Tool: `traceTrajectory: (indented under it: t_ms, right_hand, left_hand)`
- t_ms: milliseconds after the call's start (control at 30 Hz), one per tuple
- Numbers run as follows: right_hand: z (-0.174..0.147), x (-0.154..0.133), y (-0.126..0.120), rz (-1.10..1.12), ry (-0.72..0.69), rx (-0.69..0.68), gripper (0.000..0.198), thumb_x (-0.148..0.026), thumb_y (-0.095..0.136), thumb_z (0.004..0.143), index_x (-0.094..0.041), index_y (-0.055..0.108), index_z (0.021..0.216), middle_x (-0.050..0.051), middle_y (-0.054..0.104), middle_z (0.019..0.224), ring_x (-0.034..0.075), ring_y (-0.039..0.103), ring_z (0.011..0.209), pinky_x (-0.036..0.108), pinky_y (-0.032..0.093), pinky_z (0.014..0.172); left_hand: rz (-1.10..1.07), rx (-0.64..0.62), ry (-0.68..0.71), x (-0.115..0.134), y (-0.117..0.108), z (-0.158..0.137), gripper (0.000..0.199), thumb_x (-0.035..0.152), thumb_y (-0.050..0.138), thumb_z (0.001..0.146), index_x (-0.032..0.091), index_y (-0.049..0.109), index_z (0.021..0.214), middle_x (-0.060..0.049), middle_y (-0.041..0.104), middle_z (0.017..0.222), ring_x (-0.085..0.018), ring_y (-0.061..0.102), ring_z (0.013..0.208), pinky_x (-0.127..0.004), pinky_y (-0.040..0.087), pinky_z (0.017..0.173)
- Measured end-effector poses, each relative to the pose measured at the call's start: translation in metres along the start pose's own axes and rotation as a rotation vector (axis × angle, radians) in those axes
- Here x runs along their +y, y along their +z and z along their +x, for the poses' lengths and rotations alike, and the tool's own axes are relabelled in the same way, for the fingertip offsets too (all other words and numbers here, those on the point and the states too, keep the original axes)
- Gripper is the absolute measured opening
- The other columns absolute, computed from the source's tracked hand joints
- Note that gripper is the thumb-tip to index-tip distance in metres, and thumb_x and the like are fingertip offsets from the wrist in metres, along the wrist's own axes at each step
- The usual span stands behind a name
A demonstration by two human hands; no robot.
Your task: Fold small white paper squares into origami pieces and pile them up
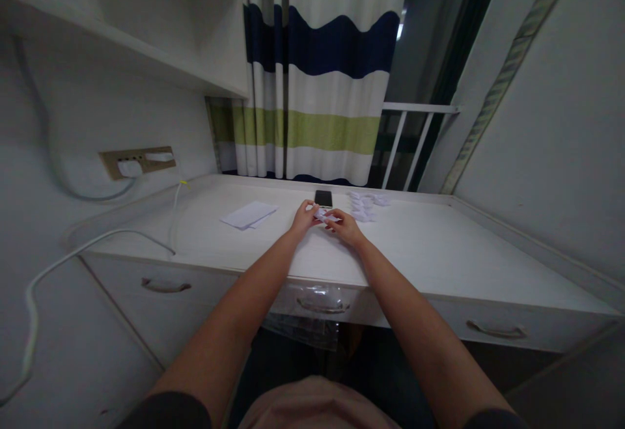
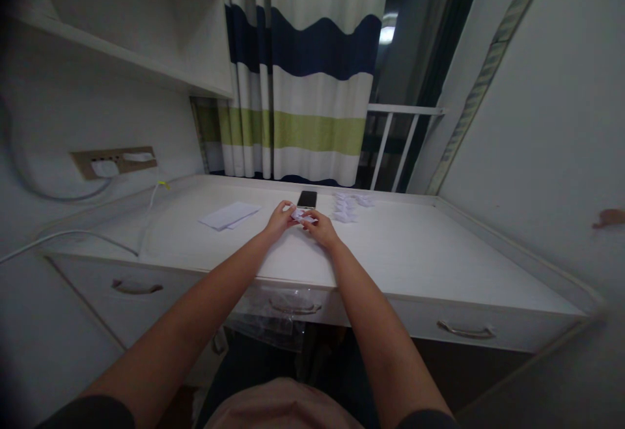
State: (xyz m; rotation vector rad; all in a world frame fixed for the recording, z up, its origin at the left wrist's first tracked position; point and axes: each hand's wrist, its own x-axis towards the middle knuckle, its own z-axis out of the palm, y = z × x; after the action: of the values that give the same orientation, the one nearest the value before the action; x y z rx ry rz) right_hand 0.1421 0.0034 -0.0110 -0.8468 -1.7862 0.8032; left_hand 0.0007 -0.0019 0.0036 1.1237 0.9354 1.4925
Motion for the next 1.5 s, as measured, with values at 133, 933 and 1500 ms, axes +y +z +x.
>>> traceTrajectory:
  t_ms: [133,933,1500]
  right_hand:
    - [-0.0001,0.0005,-0.0002,-0.01,-0.016,0.012,0.03,-0.039,0.062,0.068,-0.019,0.061,0.091,0.003,0.065,0.086,0.01,0.061,0.058,0.023,0.048,0.053]
    - [0.0027,0.0035,-0.0002,-0.105,-0.077,0.015,0.028,-0.032,0.064,0.07,-0.018,0.067,0.094,0.008,0.067,0.099,0.013,0.061,0.066,0.03,0.051,0.064]
    - [0.0042,0.0054,-0.0015,-0.31,-0.201,0.068,0.014,-0.024,0.061,0.075,-0.018,0.069,0.085,0.009,0.065,0.088,0.018,0.061,0.076,0.032,0.049,0.07]
  left_hand:
    - [0.001,-0.001,0.018,-0.0022,-0.0001,0.0021,0.018,0.026,0.055,0.078,0.02,0.039,0.08,0.006,0.057,0.062,-0.007,0.058,0.057,-0.023,0.051,0.062]
    - [-0.161,-0.058,0.002,-0.0009,0.0002,-0.0002,0.024,0.03,0.058,0.077,0.021,0.035,0.08,0.004,0.061,0.066,-0.009,0.06,0.06,-0.025,0.049,0.064]
    - [-0.205,-0.123,-0.005,-0.0002,-0.0011,-0.0028,0.028,0.033,0.061,0.074,0.021,0.037,0.082,0.0,0.064,0.076,-0.012,0.063,0.071,-0.033,0.049,0.073]
